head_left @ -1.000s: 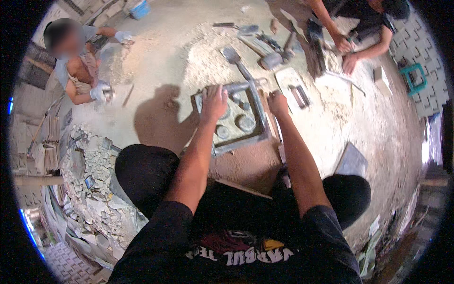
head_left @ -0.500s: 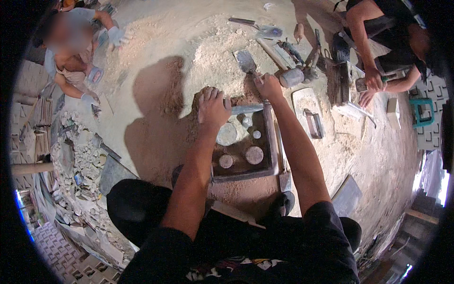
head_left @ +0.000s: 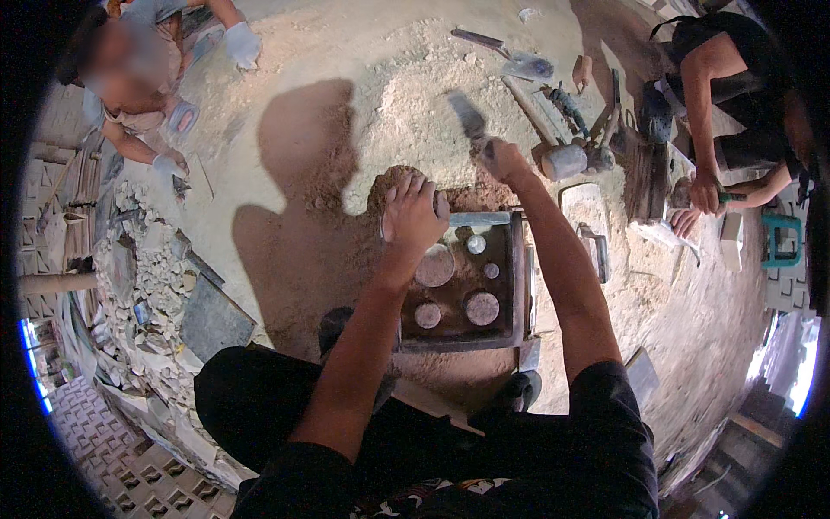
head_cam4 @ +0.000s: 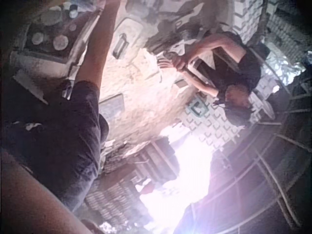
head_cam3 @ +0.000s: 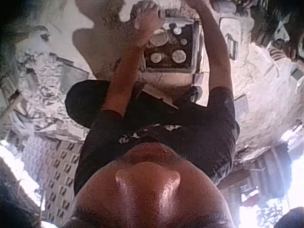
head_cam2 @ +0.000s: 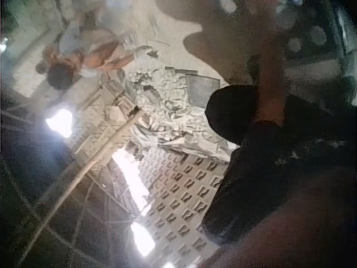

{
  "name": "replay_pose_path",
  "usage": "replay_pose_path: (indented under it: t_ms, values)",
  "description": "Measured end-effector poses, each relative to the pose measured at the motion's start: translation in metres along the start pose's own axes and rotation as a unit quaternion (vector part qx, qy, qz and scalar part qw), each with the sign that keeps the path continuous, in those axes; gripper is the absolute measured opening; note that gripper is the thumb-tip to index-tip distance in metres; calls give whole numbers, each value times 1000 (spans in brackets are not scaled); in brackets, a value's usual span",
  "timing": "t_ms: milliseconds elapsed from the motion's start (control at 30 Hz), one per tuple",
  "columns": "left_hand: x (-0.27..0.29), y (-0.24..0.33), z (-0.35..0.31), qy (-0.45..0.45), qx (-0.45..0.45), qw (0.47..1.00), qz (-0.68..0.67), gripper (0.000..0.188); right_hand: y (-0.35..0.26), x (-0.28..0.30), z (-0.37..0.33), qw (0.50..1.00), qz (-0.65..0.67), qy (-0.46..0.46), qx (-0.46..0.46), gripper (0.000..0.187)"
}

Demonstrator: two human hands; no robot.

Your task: The person places stones into a square metal mold, uses a trowel to fill the gaps with white powder, and tamps the mixture down with a metal rod.

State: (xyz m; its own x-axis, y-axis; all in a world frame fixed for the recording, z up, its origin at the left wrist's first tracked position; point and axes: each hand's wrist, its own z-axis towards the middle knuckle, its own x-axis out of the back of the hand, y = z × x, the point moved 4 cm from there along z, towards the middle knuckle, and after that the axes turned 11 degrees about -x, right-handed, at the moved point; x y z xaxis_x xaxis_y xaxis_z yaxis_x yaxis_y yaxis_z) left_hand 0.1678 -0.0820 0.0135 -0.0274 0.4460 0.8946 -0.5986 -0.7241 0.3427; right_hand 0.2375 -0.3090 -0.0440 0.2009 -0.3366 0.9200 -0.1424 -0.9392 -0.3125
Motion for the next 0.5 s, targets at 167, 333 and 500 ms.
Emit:
replay_pose_path:
  t_ms: [167, 333, 500]
  values:
    - [3, 7, 3, -2, 2, 1000, -11, 33, -15, -21, 3, 982, 137, -116, -54, 42]
    - [5, 7, 6, -18, 9, 999, -33, 33, -5, -10, -9, 909, 349, -205, -94, 34]
    - [4, 5, 1, 6, 14, 1000, -17, 36, -3, 20, -20, 914, 352, -169, -107, 28]
